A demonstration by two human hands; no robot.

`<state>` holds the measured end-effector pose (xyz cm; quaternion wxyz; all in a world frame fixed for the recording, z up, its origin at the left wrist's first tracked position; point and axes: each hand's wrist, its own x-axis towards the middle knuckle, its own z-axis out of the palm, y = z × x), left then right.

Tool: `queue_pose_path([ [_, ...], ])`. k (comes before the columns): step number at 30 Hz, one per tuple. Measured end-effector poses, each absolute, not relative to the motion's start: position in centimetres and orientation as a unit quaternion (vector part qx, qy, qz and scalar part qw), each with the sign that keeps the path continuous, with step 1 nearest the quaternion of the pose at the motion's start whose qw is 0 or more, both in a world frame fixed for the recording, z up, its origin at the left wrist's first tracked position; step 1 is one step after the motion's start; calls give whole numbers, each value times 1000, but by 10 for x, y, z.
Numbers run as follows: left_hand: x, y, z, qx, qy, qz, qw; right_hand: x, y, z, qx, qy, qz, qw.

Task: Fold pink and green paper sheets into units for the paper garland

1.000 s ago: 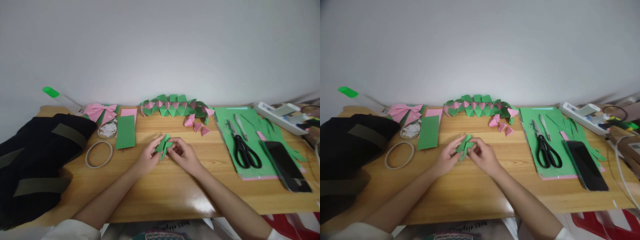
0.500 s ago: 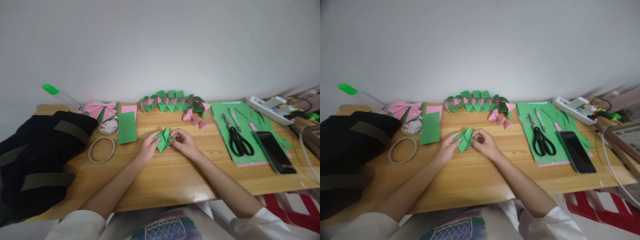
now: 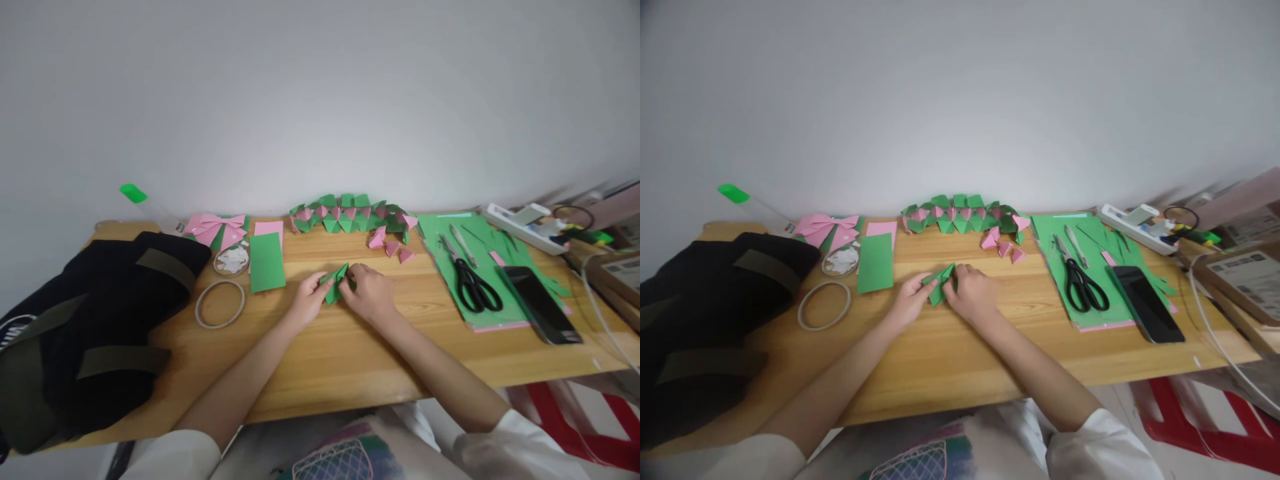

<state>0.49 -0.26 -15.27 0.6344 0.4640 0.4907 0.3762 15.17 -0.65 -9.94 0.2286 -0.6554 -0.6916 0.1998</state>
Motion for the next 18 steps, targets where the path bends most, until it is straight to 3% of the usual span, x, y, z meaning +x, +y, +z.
queue_pose_path([
  [8, 3, -7, -148, 485, 503, 364, 615, 154, -12, -105, -653, -695, 204, 220],
  [18, -3, -5, -145, 447, 536, 425, 576, 195, 9, -124, -541, -622, 456, 336],
])
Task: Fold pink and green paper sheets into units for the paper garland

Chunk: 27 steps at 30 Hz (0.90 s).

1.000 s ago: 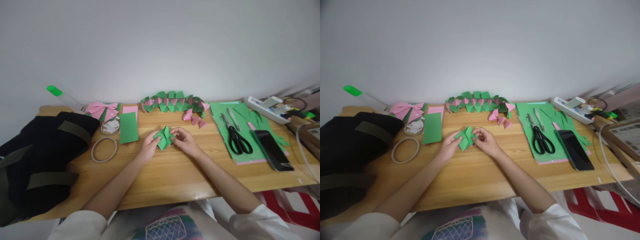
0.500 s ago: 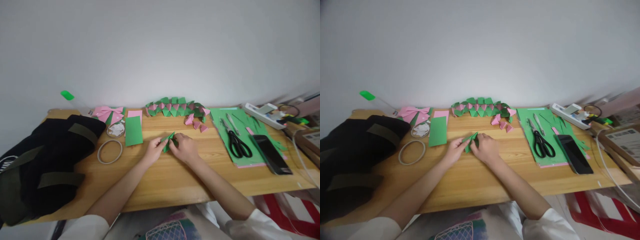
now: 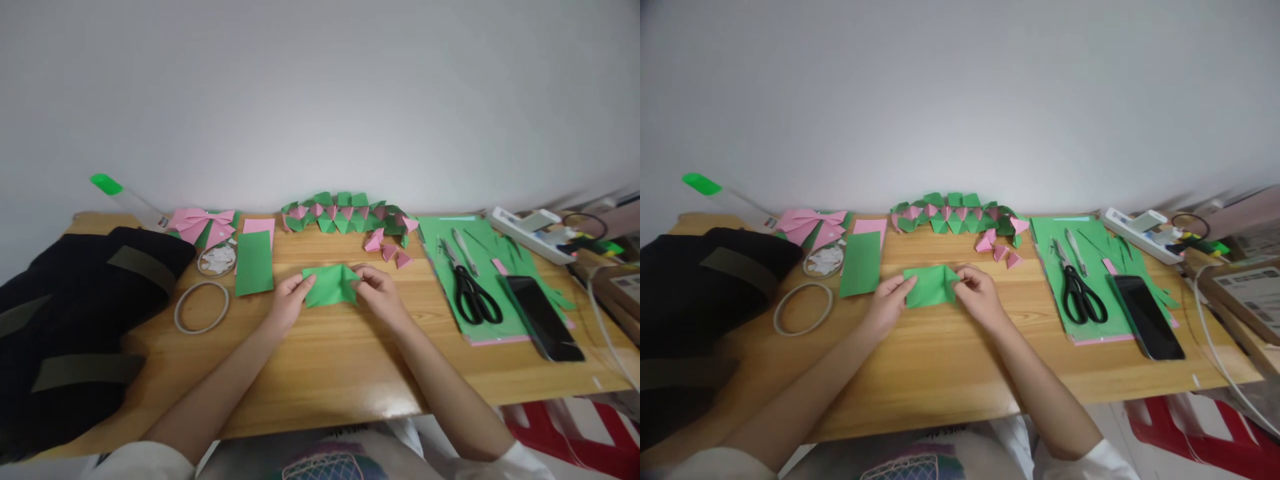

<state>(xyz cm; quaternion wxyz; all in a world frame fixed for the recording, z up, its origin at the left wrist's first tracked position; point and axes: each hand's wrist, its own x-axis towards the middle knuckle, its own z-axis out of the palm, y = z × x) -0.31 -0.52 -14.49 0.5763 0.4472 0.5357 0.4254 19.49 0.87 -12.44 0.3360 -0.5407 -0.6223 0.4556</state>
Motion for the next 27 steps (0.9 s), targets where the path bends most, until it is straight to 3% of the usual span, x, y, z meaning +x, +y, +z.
queue_pose_path([
  [9, -1, -9, -135, 485, 549, 556, 393, 186, 1, -109, -480, -469, 614, 415],
  [13, -6, -13, -125, 550, 539, 547, 327, 183, 1, -107, -469, -431, 643, 425],
  [22, -14, -3, -122, 640, 509, 429, 384, 192, 3, -115, -465, -455, 631, 422],
  [27, -14, -4, -120, 623, 506, 426, 418, 200, 5, -125, -489, -458, 625, 400],
])
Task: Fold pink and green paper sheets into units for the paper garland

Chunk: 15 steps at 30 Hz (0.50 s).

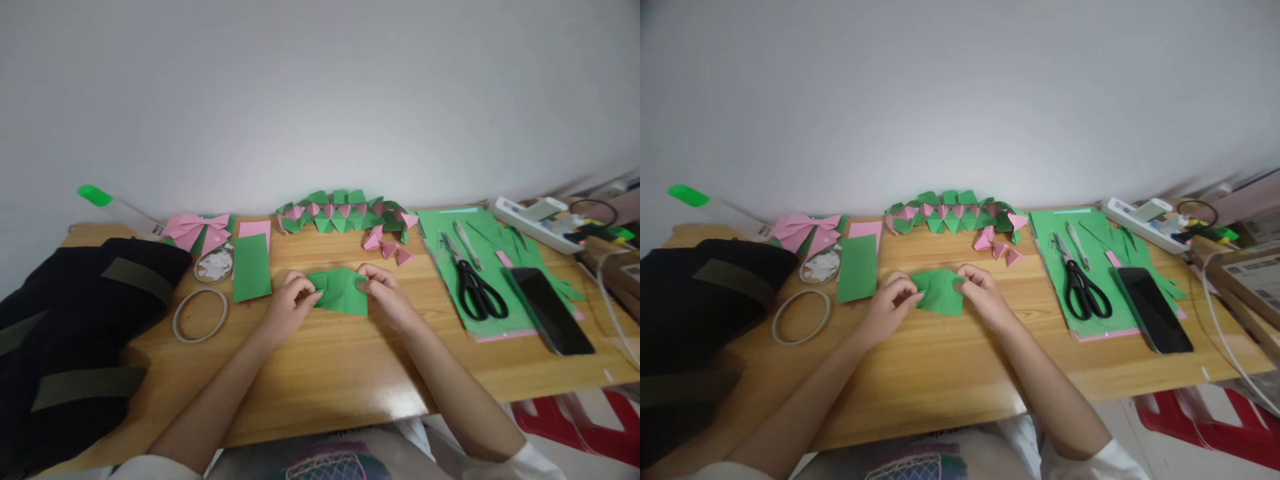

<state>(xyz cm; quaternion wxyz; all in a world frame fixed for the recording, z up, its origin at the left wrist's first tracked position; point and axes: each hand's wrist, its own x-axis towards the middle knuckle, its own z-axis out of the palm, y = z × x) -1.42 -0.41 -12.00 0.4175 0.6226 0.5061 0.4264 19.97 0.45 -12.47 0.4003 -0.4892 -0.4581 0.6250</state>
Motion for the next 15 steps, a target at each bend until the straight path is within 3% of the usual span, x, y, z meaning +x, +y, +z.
queue_pose_path([
  [15, -23, 3, -135, 368, 525, 528, 558, 197, 8, -105, -450, -425, 688, 380],
])
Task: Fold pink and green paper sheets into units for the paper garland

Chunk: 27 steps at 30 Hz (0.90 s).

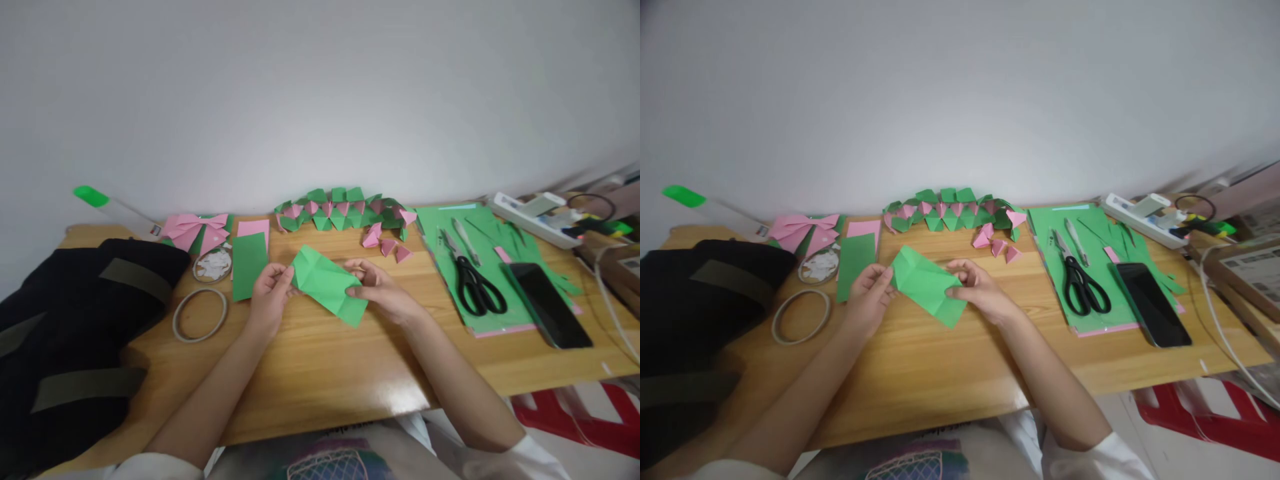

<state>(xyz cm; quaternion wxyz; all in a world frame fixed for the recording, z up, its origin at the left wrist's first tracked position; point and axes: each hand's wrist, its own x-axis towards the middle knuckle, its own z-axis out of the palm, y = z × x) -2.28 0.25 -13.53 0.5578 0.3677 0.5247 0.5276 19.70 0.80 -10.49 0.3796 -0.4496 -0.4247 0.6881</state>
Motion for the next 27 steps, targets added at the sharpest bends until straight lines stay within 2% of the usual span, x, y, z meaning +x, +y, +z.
queue_pose_path([
  [11, -28, 8, -133, 294, 542, 545, 568, 200, 9, -103, -439, -453, 707, 320],
  [19, -31, 10, -130, 302, 531, 557, 563, 198, 5, -102, -418, -459, 746, 239],
  [22, -24, 7, -123, 326, 504, 544, 587, 196, 5, -106, -426, -449, 744, 250],
  [27, -5, -7, -112, 390, 477, 456, 642, 190, 6, -109, -440, -439, 732, 281],
])
